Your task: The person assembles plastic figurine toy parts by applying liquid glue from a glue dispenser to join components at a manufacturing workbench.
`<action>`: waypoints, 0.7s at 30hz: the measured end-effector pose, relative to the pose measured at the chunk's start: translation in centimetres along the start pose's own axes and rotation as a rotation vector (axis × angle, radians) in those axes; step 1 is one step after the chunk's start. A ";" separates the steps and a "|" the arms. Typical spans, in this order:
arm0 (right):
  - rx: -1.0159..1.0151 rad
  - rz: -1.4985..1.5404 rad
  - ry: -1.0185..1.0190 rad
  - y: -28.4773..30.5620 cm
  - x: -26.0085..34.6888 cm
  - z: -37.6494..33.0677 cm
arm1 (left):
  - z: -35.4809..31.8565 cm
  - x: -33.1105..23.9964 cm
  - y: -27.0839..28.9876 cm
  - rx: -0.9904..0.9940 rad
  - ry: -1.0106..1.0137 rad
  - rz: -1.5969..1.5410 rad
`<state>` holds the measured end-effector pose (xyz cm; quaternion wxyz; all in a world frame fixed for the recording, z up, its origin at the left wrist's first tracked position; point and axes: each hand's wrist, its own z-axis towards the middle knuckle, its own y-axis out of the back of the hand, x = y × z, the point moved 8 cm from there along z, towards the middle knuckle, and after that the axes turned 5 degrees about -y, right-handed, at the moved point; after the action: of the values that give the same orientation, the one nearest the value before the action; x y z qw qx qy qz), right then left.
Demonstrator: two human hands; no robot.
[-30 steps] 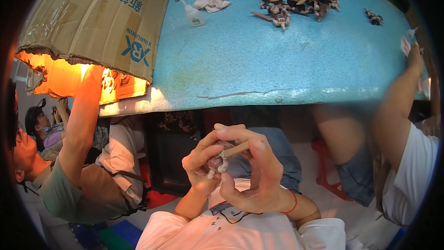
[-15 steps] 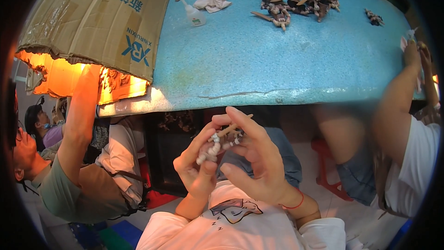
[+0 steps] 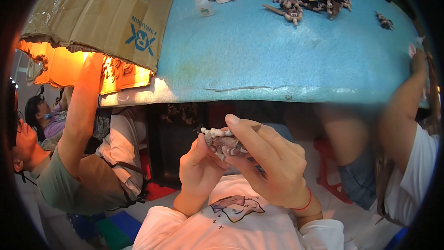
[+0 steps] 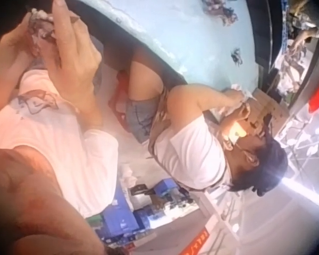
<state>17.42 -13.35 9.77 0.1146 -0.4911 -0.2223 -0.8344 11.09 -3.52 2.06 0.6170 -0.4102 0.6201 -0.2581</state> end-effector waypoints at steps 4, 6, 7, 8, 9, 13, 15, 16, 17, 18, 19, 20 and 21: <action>-0.031 0.036 -0.039 0.4 -0.1 -0.1 | 0.0 0.7 -0.3 -0.009 0.064 -0.116; -0.030 0.039 -0.062 0.5 -0.2 0.0 | 0.0 1.1 0.0 -0.049 0.099 -0.127; -0.028 0.039 -0.064 0.6 -0.2 0.0 | 0.0 1.5 0.0 -0.060 0.138 -0.167; -0.018 0.037 -0.077 0.6 -0.2 0.0 | 0.0 1.8 0.0 -0.071 0.177 -0.207; -0.007 0.037 -0.089 0.6 -0.2 0.0 | 0.0 1.9 0.5 -0.073 0.175 -0.209; 0.106 0.069 -0.062 0.6 -0.7 -0.2 | -0.5 2.9 0.2 0.069 0.274 -0.380; 0.077 0.120 -0.115 0.8 -1.1 -0.1 | -0.6 3.2 0.5 0.025 0.292 -0.368; 0.083 0.119 -0.116 0.6 -1.1 0.0 | -0.6 3.3 0.3 0.043 0.305 -0.361; 0.033 0.138 -0.150 0.7 -1.4 0.0 | -0.6 3.3 0.2 0.061 0.319 -0.354; -0.019 0.153 -0.183 1.0 -1.8 -0.1 | -0.6 3.3 0.1 0.061 0.316 -0.360; -0.014 0.149 -0.183 0.9 -2.0 -0.1 | -0.7 3.5 -0.1 0.042 0.344 -0.386; -0.028 0.157 -0.171 0.9 -2.0 -0.1 | -0.8 3.7 -0.1 0.024 0.371 -0.413; -0.040 0.167 -0.157 1.0 -2.1 -0.1 | -0.8 3.6 -0.1 0.023 0.364 -0.417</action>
<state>18.75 -14.33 8.10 0.1560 -0.5740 -0.1720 -0.7852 10.73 -6.72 0.18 0.4334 -0.4688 0.6199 -0.4562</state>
